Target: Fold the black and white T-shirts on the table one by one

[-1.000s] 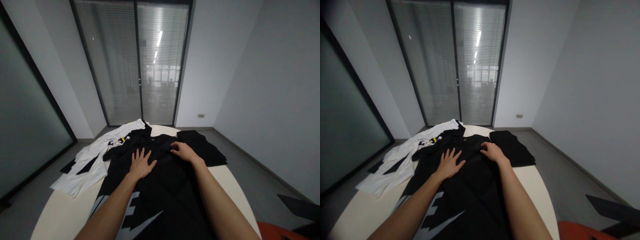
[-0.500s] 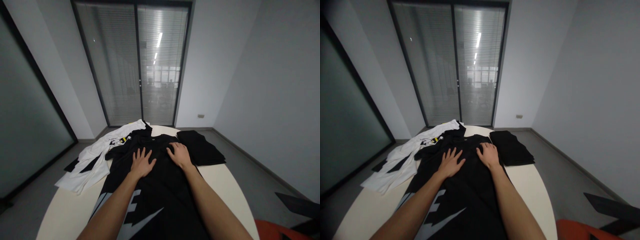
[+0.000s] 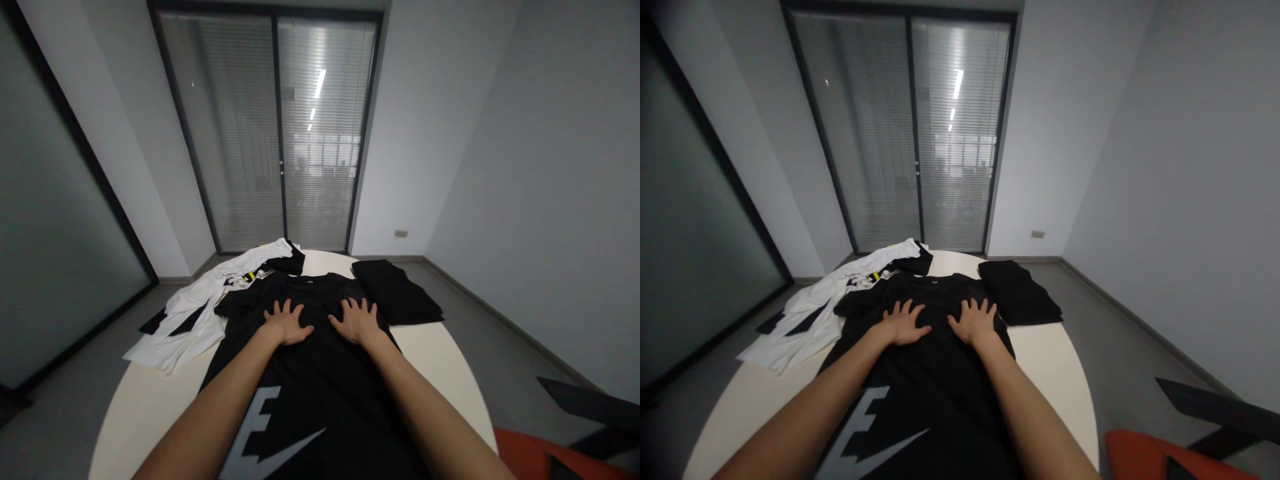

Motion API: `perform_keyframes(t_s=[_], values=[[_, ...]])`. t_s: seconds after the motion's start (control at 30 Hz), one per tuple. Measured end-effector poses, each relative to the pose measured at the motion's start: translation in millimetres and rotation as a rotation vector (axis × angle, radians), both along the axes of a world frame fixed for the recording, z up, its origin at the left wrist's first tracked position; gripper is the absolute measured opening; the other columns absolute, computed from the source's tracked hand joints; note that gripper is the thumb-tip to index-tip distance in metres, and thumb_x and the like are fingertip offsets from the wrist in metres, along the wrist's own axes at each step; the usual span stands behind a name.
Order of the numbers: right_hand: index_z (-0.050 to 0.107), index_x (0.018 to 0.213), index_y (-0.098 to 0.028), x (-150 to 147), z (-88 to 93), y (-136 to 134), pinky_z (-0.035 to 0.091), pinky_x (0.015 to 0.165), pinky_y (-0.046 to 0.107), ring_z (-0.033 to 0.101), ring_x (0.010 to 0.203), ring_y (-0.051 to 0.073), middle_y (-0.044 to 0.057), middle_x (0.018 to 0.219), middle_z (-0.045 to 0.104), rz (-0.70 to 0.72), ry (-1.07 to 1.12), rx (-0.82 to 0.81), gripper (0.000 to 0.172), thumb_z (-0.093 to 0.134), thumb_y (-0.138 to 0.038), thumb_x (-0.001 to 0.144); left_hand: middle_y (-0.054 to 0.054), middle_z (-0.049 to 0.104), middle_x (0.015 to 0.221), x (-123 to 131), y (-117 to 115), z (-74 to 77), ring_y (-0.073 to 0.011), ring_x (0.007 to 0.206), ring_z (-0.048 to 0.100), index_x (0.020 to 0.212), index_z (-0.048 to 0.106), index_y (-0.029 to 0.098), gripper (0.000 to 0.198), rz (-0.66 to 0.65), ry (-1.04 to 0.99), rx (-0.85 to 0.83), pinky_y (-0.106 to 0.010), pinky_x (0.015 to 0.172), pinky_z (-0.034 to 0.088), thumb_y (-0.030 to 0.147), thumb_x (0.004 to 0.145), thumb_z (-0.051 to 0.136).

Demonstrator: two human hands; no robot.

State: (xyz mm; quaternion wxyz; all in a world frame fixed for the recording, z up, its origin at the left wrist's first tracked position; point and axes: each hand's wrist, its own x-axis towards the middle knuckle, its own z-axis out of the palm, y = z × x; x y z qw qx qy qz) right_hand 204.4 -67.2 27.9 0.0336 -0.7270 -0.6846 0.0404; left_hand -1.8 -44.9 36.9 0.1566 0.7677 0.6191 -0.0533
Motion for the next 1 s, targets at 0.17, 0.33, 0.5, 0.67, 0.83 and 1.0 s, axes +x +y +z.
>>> perform_keyframes(t_s=[0.17,0.33,0.5,0.67,0.83,1.0], values=[[0.023,0.160,-0.031,-2.8,-10.8,18.3,0.003,0.118,0.063,0.004,0.153,0.041,0.007,0.169,0.013,0.054,0.092,-0.063,0.079,0.027,-0.073,0.094,-0.011,0.016,0.168,-1.5,3.8,-19.1,-0.0494,0.151,0.007,0.158,0.031,0.032,0.085,0.063,-0.063,0.195,-0.073,0.114,0.010,0.080,0.088,0.025],[0.023,0.160,-0.035,-1.2,-18.2,39.2,-0.003,0.119,0.062,0.000,0.154,0.038,0.003,0.169,0.010,0.063,0.138,-0.067,0.079,0.028,-0.076,0.093,-0.007,0.020,0.167,-9.5,17.6,-37.0,-0.0467,0.151,0.012,0.156,0.033,0.036,0.072,0.056,-0.076,0.325,-0.072,0.115,0.010,0.071,0.094,0.028],[0.037,0.155,-0.028,-6.9,-16.3,40.5,0.008,0.119,0.060,0.016,0.152,0.037,0.007,0.164,0.029,0.036,0.132,0.120,0.072,0.035,-0.067,0.096,-0.009,0.022,0.167,-13.5,23.4,-39.2,-0.0464,0.151,0.013,0.157,0.033,0.035,0.073,0.041,-0.070,0.365,-0.070,0.116,0.013,0.070,0.093,0.035],[0.054,0.143,-0.021,-12.0,-14.0,31.6,0.023,0.116,0.047,0.039,0.139,0.030,0.012,0.148,0.052,0.120,0.089,0.325,0.057,0.043,-0.052,0.097,-0.009,0.027,0.165,-15.3,16.1,-41.4,-0.0351,0.153,0.020,0.154,0.039,0.029,0.065,-0.025,-0.079,0.424,-0.057,0.121,0.017,0.060,0.097,0.038],[0.049,0.148,-0.025,-7.2,-17.0,32.9,0.020,0.118,0.051,0.030,0.147,0.033,0.010,0.158,0.041,0.057,0.114,0.245,0.066,0.047,-0.061,0.094,-0.008,0.030,0.164,-14.6,10.3,-36.4,-0.0327,0.152,0.024,0.155,0.038,0.029,0.063,-0.062,-0.083,0.417,-0.054,0.122,0.019,0.055,0.098,0.040],[0.055,0.143,-0.028,-2.6,-15.5,34.7,0.017,0.120,0.049,0.030,0.147,0.030,0.005,0.157,0.043,0.055,0.158,0.237,0.062,0.037,-0.066,0.097,-0.008,0.025,0.166,-12.8,7.5,-32.4,-0.0378,0.153,0.017,0.155,0.036,0.035,0.068,-0.075,-0.080,0.375,-0.058,0.121,0.016,0.065,0.095,0.040]])
